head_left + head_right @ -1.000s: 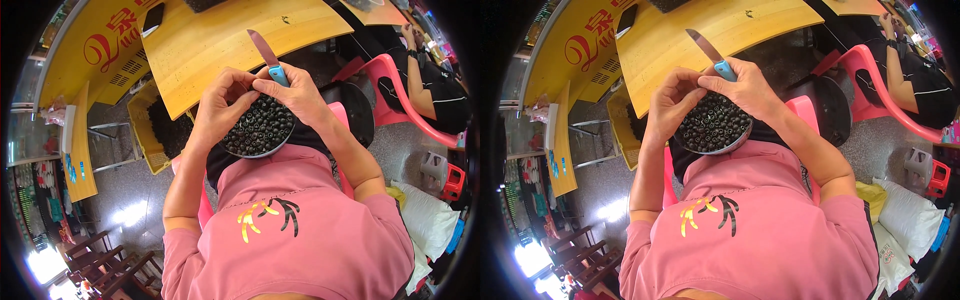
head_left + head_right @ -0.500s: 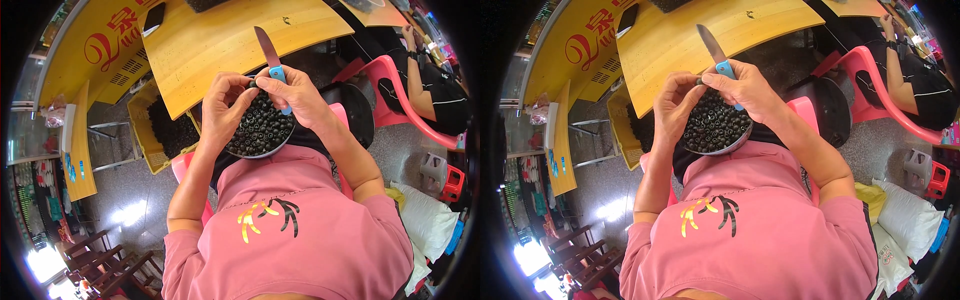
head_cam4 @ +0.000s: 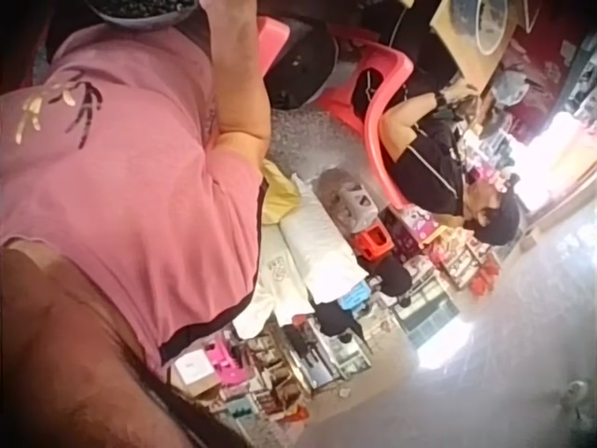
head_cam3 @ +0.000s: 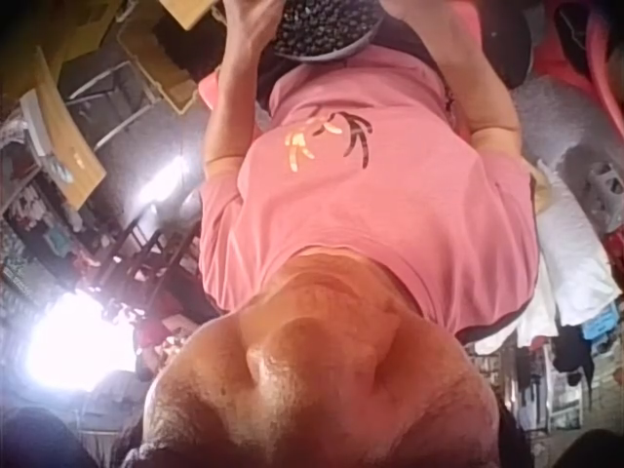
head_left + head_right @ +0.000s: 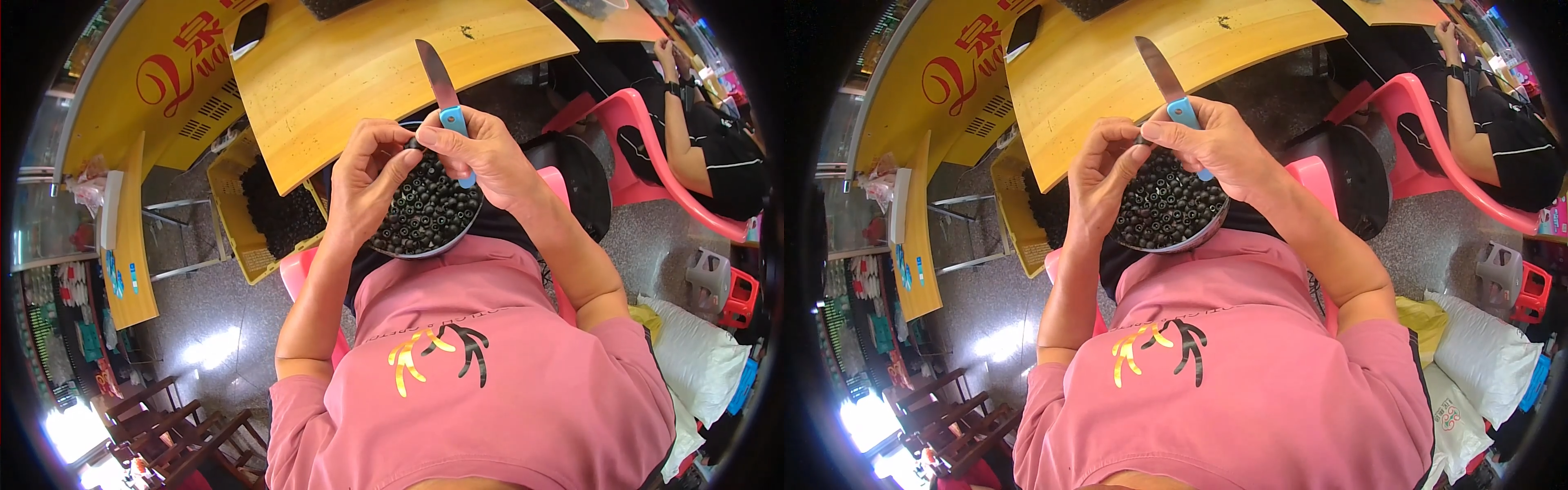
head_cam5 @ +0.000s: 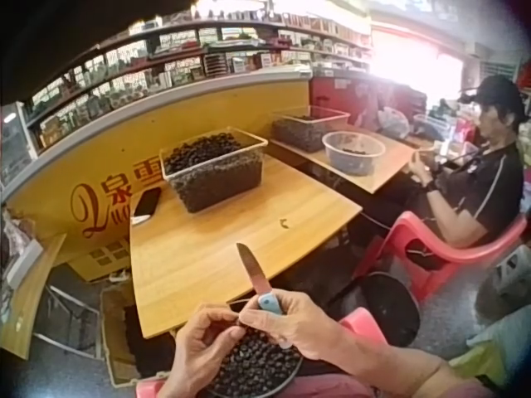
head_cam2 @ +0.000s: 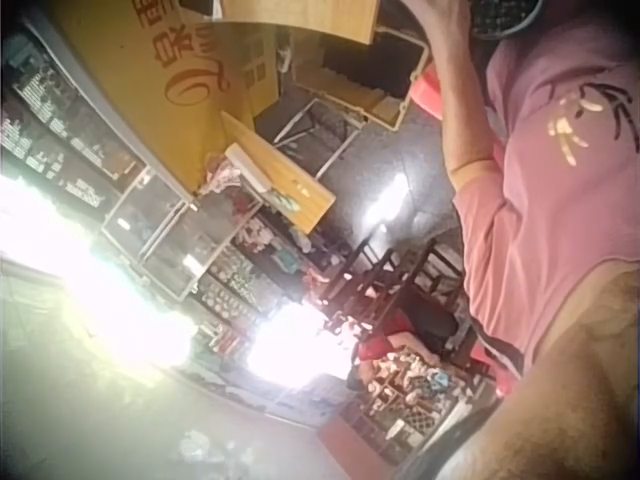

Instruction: Peeling small dark fruits, possibly betel nuts, using a small hand knife.

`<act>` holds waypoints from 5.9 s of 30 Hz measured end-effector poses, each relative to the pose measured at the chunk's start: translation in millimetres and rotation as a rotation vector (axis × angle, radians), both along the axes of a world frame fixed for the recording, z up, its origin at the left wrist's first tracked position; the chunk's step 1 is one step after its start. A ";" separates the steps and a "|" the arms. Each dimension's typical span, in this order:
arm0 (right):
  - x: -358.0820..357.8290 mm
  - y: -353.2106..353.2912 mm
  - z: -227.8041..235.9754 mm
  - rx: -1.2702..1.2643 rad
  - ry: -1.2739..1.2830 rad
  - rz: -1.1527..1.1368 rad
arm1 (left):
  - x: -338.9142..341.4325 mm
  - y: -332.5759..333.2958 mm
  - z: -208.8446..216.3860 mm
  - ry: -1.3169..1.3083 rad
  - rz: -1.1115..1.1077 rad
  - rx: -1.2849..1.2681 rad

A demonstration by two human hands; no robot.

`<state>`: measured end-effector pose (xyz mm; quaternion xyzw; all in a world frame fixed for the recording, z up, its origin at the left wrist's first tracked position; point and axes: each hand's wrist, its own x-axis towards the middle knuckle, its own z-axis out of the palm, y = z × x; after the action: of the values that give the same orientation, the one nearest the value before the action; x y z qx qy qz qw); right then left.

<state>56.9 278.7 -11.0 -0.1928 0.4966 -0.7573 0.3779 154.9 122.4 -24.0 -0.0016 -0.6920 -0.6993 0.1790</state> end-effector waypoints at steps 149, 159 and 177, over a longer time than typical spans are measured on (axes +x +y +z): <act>-18.9 28.9 2.5 0.192 0.374 -0.126 | -46.5 -2.3 -34.0 -0.035 -0.424 -1.295; -17.9 23.2 -0.7 0.200 0.367 -0.120 | -38.3 -3.0 -35.2 -0.093 -0.398 -1.198; -16.2 23.0 -4.5 0.235 0.381 -0.081 | -17.8 -12.1 -20.9 -0.238 -0.557 -1.233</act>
<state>40.7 301.7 -15.4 -0.2667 0.6510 -0.6588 0.2665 137.1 110.2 -44.9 -0.2040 -0.9524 -0.1931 -0.1183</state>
